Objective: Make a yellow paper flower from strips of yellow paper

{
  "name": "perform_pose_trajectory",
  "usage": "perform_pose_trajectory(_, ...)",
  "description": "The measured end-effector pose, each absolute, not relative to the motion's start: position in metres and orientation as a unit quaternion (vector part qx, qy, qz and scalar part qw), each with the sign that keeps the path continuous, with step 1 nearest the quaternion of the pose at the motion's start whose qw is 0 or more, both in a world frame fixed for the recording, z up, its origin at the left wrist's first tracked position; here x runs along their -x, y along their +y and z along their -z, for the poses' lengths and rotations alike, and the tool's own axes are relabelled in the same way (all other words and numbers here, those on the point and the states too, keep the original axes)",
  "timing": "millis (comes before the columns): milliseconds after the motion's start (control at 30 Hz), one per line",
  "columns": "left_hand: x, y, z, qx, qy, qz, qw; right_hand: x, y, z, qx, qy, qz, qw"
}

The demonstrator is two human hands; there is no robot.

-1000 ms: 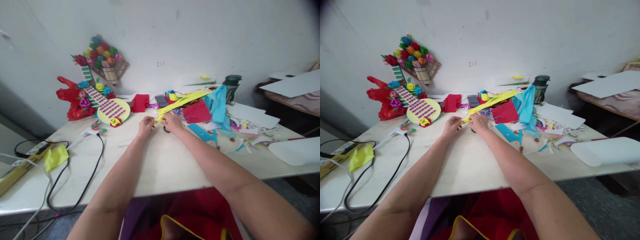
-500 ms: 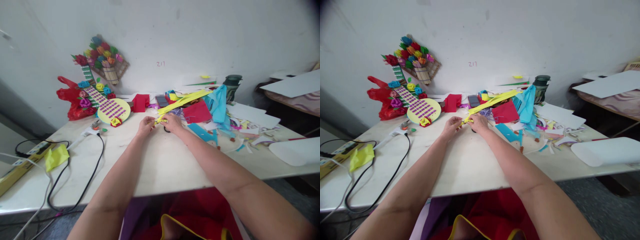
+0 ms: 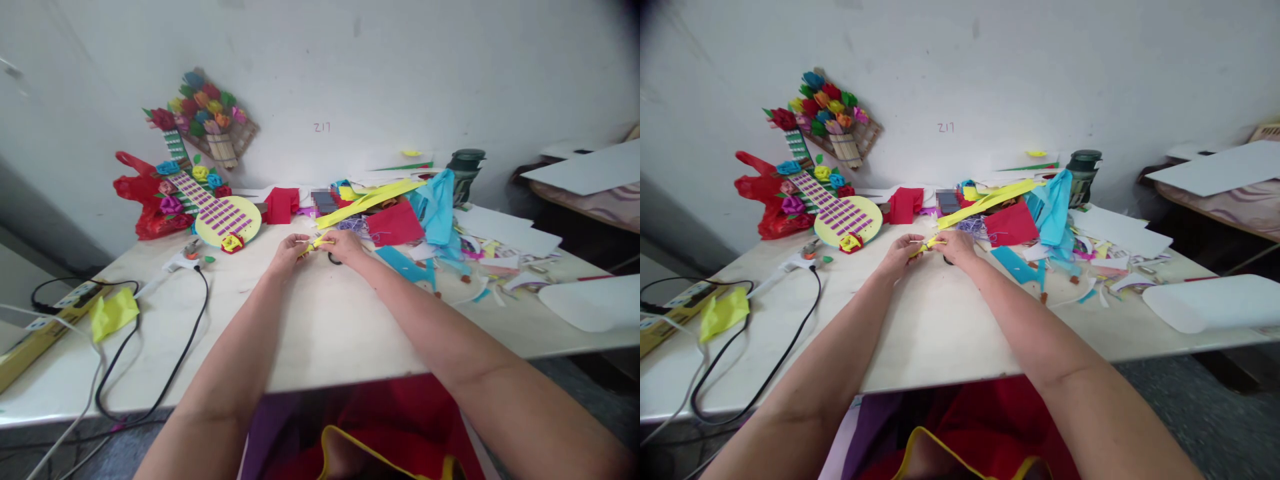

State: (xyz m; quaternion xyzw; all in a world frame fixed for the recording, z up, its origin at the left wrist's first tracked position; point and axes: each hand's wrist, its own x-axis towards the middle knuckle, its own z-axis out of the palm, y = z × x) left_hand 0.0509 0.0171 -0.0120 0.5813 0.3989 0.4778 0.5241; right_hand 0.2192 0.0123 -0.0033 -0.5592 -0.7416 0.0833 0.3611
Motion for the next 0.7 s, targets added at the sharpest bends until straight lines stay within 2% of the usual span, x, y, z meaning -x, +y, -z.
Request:
perform_pose_trajectory(167,-0.0503,0.0165,0.0106,-0.573,0.386,-0.485,0.537,-0.2187,0.0121,0.0016,0.542,-0.745,-0.119,0.370)
perform_pose_trajectory(367,-0.0520,0.0184,0.0124,-0.549,0.386,-0.497,0.550,-0.2205,0.0113,-0.0027,0.548,-0.771,-0.050,0.320)
perform_pose_trajectory(500,-0.0541,0.0167,0.0108,-0.548,0.393,-0.501,0.542,-0.2205,0.0108,-0.0036,0.542,-0.775,-0.053,0.320)
perform_pose_trajectory(600,-0.0534,0.0148,0.0083,-0.579,0.414,-0.481,0.512,-0.2206,0.0103,-0.0039,0.540,-0.767,-0.073,0.339)
perform_pose_trajectory(700,-0.0513,0.0138,0.0045,-0.652,0.472,-0.426,0.412,-0.2212,0.0092,-0.0049,0.544,-0.761,-0.079,0.346)
